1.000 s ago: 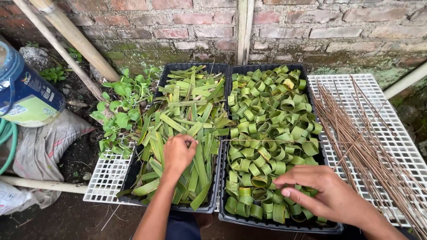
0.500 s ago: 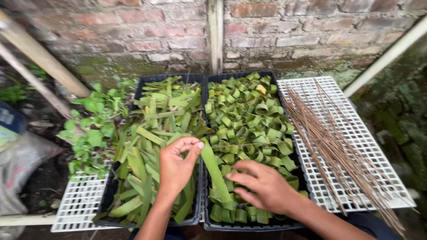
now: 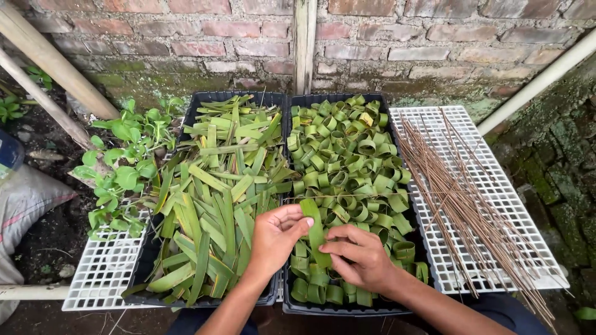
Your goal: Folding long green leaves into loops and organizing them in trays alongside thin wooden sticks.
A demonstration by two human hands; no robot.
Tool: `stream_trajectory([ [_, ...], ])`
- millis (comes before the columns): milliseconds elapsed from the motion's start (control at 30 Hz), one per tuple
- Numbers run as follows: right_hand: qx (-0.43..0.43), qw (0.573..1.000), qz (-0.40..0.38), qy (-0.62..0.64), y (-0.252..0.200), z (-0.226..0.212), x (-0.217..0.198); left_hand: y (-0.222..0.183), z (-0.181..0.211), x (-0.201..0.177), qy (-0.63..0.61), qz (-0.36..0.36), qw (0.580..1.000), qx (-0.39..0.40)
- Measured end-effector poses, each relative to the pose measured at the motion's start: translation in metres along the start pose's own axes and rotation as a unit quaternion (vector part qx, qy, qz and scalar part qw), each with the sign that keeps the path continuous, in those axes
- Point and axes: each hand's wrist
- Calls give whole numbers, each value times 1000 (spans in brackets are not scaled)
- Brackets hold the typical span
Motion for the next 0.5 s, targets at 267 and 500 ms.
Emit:
stream_trajectory([
  [267,97,990,40,91,16,-17,-6,-13,2,12,16,-41,998,36],
  [500,250,951,82,164,18,-28,-12,-10,-16,15,15,-13,999,47],
])
Point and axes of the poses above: each hand's wrist, its own y-axis towards the middle knuckle, its own x-axis out of the palm, z = x × y, and after that the axes turned 8 degrees about -x, right-handed
